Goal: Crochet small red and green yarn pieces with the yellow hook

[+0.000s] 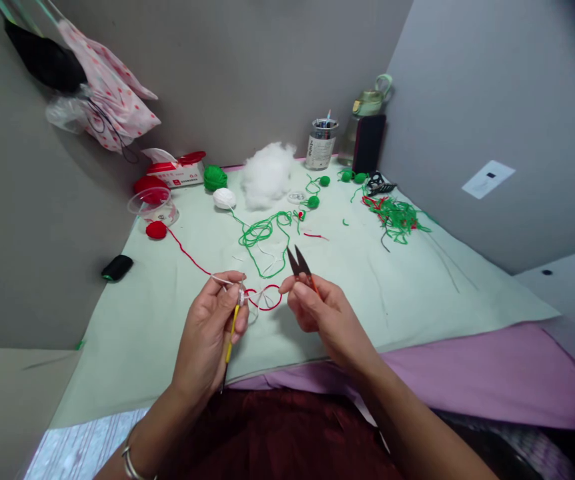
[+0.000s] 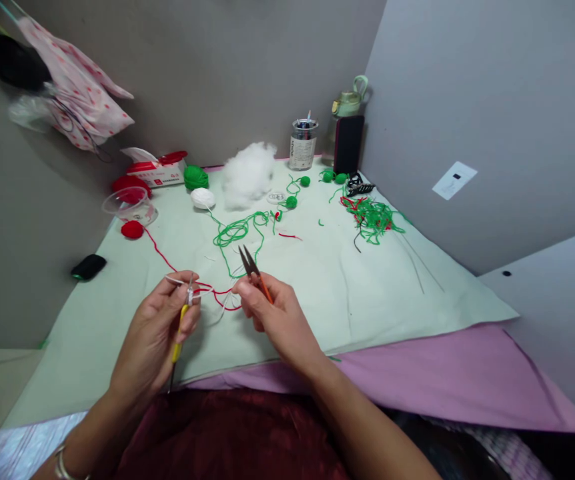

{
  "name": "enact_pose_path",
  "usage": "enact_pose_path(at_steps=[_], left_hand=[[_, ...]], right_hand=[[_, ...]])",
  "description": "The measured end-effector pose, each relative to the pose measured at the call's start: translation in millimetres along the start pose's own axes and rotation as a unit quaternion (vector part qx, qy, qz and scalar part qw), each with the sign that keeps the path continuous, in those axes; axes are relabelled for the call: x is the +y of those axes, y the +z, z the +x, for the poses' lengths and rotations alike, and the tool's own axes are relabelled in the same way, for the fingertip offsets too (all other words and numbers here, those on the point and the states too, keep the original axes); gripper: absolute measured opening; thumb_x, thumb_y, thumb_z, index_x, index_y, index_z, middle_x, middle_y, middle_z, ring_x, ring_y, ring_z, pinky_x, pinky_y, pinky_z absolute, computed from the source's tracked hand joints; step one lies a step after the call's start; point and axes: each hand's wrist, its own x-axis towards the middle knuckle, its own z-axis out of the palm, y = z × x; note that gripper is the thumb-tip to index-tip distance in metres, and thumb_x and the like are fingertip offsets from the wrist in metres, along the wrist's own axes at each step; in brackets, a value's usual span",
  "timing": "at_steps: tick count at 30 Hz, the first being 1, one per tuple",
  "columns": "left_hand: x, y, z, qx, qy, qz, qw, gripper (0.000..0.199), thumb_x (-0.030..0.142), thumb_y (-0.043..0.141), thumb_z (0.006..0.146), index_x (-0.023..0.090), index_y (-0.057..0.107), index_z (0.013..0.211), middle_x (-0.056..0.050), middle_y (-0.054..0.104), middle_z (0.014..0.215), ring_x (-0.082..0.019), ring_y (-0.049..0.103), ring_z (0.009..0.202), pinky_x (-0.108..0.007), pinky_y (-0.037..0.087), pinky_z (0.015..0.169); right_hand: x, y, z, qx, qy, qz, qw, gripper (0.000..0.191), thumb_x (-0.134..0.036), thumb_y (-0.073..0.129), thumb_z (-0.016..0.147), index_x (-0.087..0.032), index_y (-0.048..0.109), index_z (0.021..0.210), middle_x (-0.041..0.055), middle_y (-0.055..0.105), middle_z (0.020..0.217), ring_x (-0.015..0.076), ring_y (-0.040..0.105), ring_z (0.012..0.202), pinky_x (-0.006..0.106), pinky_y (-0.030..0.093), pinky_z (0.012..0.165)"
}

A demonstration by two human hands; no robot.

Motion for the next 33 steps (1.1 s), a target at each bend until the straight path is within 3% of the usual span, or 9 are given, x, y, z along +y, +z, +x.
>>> enact_pose_path(at_steps=[4,9,15,20,27,31,33], left_hand=[[1.7,0.7,-0.2,0.016,-0.007,-0.028,0.999,0.030,0.036,0.084,0.088,0.018,0.067,0.103,0.007,0.050,0.056,-0.007,0.039,0.049,-0.015,0.027,0.046],[2.2,1.1,-0.2,0.001,-0.052,-0.082,0.995,0.028,0.032,0.082,0.091,0.016,0.067,0.109,0.008,0.047,0.057,-0.006,0.036,0.048,-0.014,0.029,0.045],[-1.5,5.1,-2.2,0.004,-0.078,-0.120,0.990,0.029,0.029,0.084,0.088,0.012,0.069,0.108,0.009,0.045,0.058,-0.004,0.035,0.048,-0.011,0.031,0.044],[0.6,7.0,-5.8,0.005,-0.088,-0.115,0.989,0.030,0.032,0.083,0.089,0.013,0.069,0.109,0.010,0.044,0.058,-0.004,0.033,0.046,-0.011,0.030,0.042],[3.4,8.7,-8.4,-0.011,-0.097,-0.145,0.985,0.025,0.026,0.084,0.088,0.013,0.069,0.103,0.010,0.046,0.054,-0.003,0.034,0.044,-0.010,0.032,0.043],[3.8,10.5,-7.4,-0.022,-0.099,-0.160,0.982,0.022,0.024,0.085,0.088,0.014,0.069,0.100,0.011,0.047,0.052,-0.002,0.031,0.043,-0.013,0.048,0.053],[4.1,10.3,-6.2,-0.024,-0.099,-0.160,0.982,0.023,0.025,0.086,0.087,0.015,0.069,0.099,0.011,0.048,0.053,-0.002,0.031,0.042,-0.012,0.047,0.050]], right_hand=[[-1.7,4.0,-18.1,-0.066,0.005,-0.068,0.995,0.050,-0.064,0.047,0.104,-0.020,0.071,0.102,-0.0030,0.052,0.069,0.0118,0.035,0.057,0.028,0.029,0.055],[7.4,10.4,-26.6,-0.049,-0.031,-0.143,0.988,0.041,-0.061,0.061,0.098,-0.021,0.069,0.093,-0.0011,0.052,0.076,0.0155,0.043,0.071,0.029,0.035,0.065],[15.5,16.6,-19.9,-0.059,-0.041,-0.149,0.986,0.037,-0.055,0.063,0.099,-0.021,0.074,0.104,0.0005,0.060,0.083,0.0162,0.047,0.075,0.030,0.036,0.069],[13.1,20.8,-17.5,-0.052,-0.045,-0.122,0.990,0.033,-0.052,0.066,0.097,-0.021,0.075,0.099,0.0012,0.063,0.084,0.0167,0.050,0.076,0.030,0.038,0.070],[16.6,27.0,-18.7,-0.034,-0.031,-0.067,0.997,0.040,-0.057,0.067,0.094,-0.019,0.070,0.081,-0.0021,0.050,0.070,0.0133,0.041,0.067,0.028,0.033,0.062],[21.3,31.2,-20.9,-0.054,0.037,0.063,0.996,0.045,-0.062,0.070,0.090,-0.019,0.067,0.078,-0.0086,0.035,0.054,0.0086,0.024,0.051,0.026,0.018,0.049],[21.1,32.2,-22.6,-0.069,0.074,0.117,0.988,0.045,-0.062,0.069,0.091,-0.019,0.065,0.078,-0.0104,0.033,0.052,0.0072,0.018,0.048,0.025,0.014,0.047]])
